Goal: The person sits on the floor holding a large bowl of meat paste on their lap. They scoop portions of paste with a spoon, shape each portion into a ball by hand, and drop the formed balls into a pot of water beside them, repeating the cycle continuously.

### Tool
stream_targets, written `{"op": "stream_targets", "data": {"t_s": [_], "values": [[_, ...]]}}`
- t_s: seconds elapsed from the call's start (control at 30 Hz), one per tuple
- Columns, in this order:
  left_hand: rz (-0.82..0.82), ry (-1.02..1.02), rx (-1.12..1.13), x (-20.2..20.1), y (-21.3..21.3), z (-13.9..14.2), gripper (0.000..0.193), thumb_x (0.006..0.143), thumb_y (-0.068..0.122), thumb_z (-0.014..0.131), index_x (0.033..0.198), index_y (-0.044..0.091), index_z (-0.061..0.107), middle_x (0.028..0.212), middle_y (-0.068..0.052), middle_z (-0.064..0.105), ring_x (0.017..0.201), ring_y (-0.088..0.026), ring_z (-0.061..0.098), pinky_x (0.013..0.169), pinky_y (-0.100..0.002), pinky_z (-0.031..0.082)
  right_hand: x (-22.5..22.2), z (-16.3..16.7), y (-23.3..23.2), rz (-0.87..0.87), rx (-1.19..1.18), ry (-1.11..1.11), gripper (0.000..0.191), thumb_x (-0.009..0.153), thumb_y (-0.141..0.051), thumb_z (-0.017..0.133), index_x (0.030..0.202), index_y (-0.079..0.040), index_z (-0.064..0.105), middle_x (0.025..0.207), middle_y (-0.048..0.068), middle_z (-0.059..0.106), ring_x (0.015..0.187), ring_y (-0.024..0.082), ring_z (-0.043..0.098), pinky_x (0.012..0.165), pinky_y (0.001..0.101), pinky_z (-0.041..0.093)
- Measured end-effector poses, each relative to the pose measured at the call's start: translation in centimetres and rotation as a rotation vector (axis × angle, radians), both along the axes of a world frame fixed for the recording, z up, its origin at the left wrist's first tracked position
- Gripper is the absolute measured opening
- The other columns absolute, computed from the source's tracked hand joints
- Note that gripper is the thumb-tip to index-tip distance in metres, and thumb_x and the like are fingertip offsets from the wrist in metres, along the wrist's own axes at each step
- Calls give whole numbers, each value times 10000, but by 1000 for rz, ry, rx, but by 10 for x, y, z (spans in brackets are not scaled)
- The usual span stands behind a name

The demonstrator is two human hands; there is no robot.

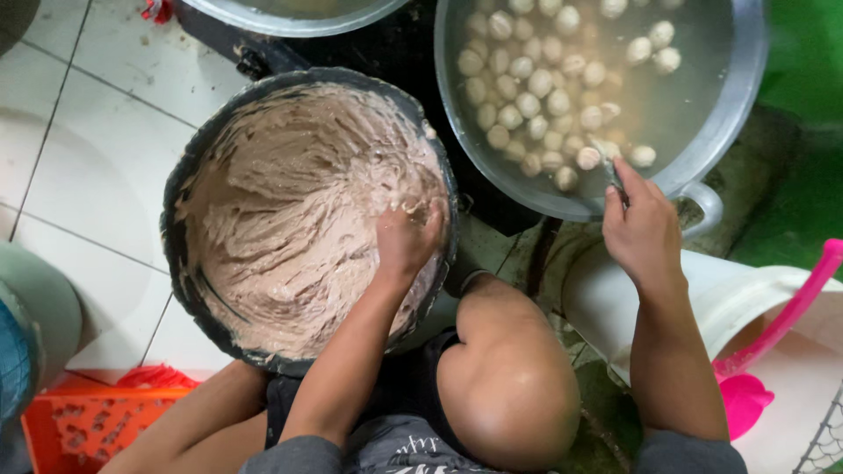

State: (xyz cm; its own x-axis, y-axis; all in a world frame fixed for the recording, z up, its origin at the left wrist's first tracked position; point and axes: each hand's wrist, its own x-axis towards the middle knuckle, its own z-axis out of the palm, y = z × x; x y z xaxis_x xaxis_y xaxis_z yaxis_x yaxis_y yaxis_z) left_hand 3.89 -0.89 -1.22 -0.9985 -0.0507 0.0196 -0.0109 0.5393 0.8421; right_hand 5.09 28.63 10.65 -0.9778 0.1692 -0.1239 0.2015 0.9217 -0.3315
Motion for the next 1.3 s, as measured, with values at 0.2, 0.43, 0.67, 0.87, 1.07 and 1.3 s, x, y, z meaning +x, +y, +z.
{"op": "stream_targets", "data": {"t_s": [0.2, 0.43, 0.67, 0.87, 1.07, 1.3], "values": [[18, -11, 154, 4, 17, 13, 169, 892, 213, 768, 902, 63, 691, 732, -171, 706, 666, -359, 720, 605, -430, 567, 8, -9, -62, 53, -589, -308, 487, 1012, -163, 559, 1497, -129, 529, 947, 94, 754, 813, 134, 695, 751, 283, 551], [-190, -41, 0, 3, 18, 5, 83, 775, 150, 772, 823, 109, 718, 747, -172, 715, 688, -374, 717, 631, -454, 567, 11, -10, -94, 298, -714, -318, 463, 1011, -144, 582, 1468, -82, 545, 978, 74, 723, 827, 107, 663, 757, 275, 538], [-206, -196, -250, -29, 4, 15, 228, 793, 265, 758, 966, 121, 725, 775, -183, 695, 688, -362, 697, 622, -490, 546, 3, -22, -60, 79, -790, -468, 464, 997, -187, 599, 1454, -112, 578, 860, 44, 724, 724, 81, 614, 647, 251, 518], [-387, -138, -290, -36, -23, 21, 355, 692, 310, 772, 1000, 135, 754, 959, -261, 690, 795, -443, 666, 666, -524, 549, -11, 4, -5, 61, -49, -142, 456, 1007, -170, 631, 1457, -103, 603, 981, 200, 707, 875, 353, 684, 781, 453, 537], [-235, -138, -96, -15, -6, 3, 227, 873, 332, 721, 900, 107, 733, 742, -131, 737, 736, -403, 685, 755, -515, 560, -8, 13, 1, 19, 292, -133, 364, 962, -157, 666, 1325, -166, 688, 1000, 152, 697, 850, 403, 675, 742, 526, 518], [-121, -105, 46, -11, 2, 5, 182, 902, 218, 752, 914, 52, 679, 703, -198, 674, 679, -410, 682, 637, -480, 550, -2, 0, -40, -177, -345, -154, 308, 1025, -180, 633, 1314, -74, 641, 832, 91, 706, 660, 192, 629, 616, 344, 513]]}}
